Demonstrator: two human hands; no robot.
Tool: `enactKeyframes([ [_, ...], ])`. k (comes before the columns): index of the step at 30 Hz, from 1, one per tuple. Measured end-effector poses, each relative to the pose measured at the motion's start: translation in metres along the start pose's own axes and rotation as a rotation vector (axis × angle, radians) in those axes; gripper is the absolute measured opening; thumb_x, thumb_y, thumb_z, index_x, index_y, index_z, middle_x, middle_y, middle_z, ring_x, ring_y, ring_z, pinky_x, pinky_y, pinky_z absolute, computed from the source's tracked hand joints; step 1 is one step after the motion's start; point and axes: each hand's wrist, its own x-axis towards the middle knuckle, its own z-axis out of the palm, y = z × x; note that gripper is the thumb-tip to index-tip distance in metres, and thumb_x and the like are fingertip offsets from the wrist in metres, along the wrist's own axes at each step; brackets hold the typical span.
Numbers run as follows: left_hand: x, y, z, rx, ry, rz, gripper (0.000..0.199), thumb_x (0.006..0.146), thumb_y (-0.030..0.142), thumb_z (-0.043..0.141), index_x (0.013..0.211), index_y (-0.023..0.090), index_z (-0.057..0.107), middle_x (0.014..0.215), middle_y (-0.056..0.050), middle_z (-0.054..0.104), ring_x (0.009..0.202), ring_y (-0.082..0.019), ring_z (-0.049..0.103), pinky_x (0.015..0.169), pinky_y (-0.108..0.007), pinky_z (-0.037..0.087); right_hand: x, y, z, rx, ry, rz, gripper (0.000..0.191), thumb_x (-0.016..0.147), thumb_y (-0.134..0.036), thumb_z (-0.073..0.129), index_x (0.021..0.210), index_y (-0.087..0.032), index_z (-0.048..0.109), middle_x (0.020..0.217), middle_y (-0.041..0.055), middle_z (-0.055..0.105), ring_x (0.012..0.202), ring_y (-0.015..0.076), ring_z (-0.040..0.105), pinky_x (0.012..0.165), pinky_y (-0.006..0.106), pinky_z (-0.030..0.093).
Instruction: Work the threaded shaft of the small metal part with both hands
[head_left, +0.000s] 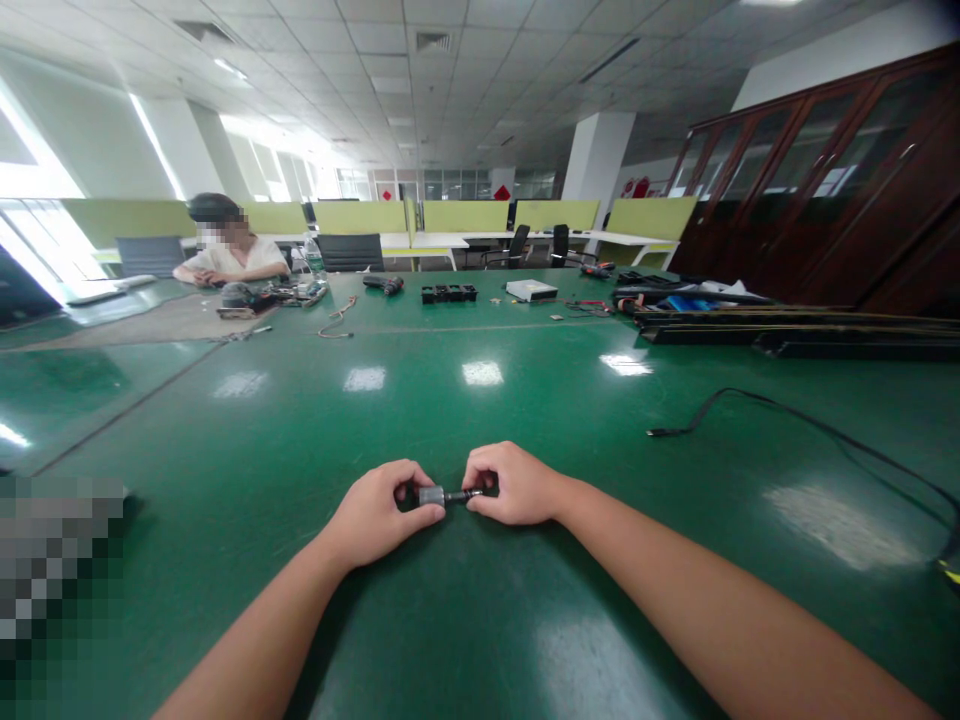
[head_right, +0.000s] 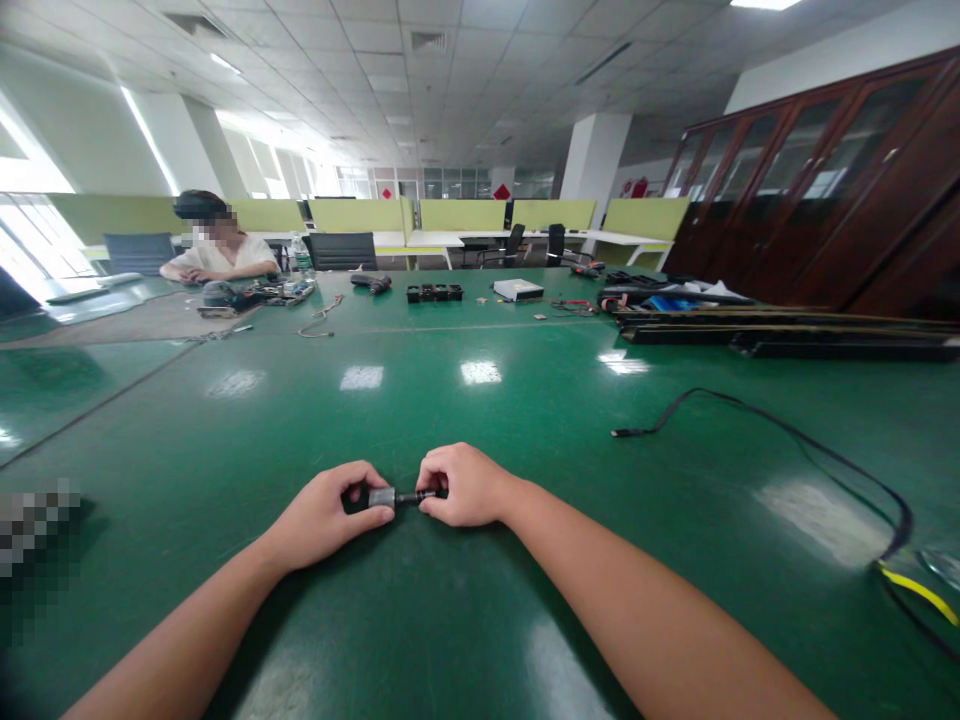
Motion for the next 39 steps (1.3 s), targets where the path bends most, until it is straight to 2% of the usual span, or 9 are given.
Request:
enactKeyframes([
  [19,0.001,0.002,-0.001,0.008,-0.004,-0.026,0.022,0.079,0.041,0.067,0.088,0.021,0.068,0.080,0.000,0.065,0.073,-0.018,0.055,0.065,-0.027,0.038,-0.003,0.012,-0.009,0.014,-0.038,0.033,0.007,0.068,-0.016,0.071,0.075,-0.015,0.070,0.068,-0.0007,0.061,0.060,0.0108,0.053,0.056,0.022,0.040],
  [25,0.001,0.001,0.000,0.014,0.006,-0.026,0.022,0.079,0.042,0.067,0.087,0.022,0.067,0.079,0.001,0.064,0.072,-0.018,0.055,0.064,-0.027,0.038,-0.004,0.018,-0.017,0.053,-0.040,0.105,0.006,0.066,-0.013,0.070,0.072,-0.014,0.070,0.066,-0.0007,0.060,0.058,0.0105,0.051,0.055,0.022,0.040],
  [35,0.000,0.002,0.000,0.022,0.013,-0.017,0.023,0.079,0.043,0.066,0.087,0.021,0.067,0.079,0.000,0.063,0.072,-0.018,0.055,0.064,-0.027,0.039,-0.003,0.013,-0.016,0.071,-0.053,0.074,0.007,0.067,-0.016,0.073,0.074,-0.015,0.073,0.069,0.0004,0.062,0.062,0.0120,0.054,0.058,0.023,0.043],
  [39,0.001,0.001,0.000,0.013,0.011,-0.007,0.023,0.079,0.043,0.065,0.088,0.021,0.067,0.079,0.000,0.063,0.072,-0.018,0.055,0.064,-0.027,0.039,-0.001,0.004,-0.009,0.116,-0.036,0.058,0.011,0.071,-0.016,0.072,0.081,-0.016,0.074,0.074,0.0017,0.063,0.066,0.0131,0.057,0.062,0.024,0.045],
])
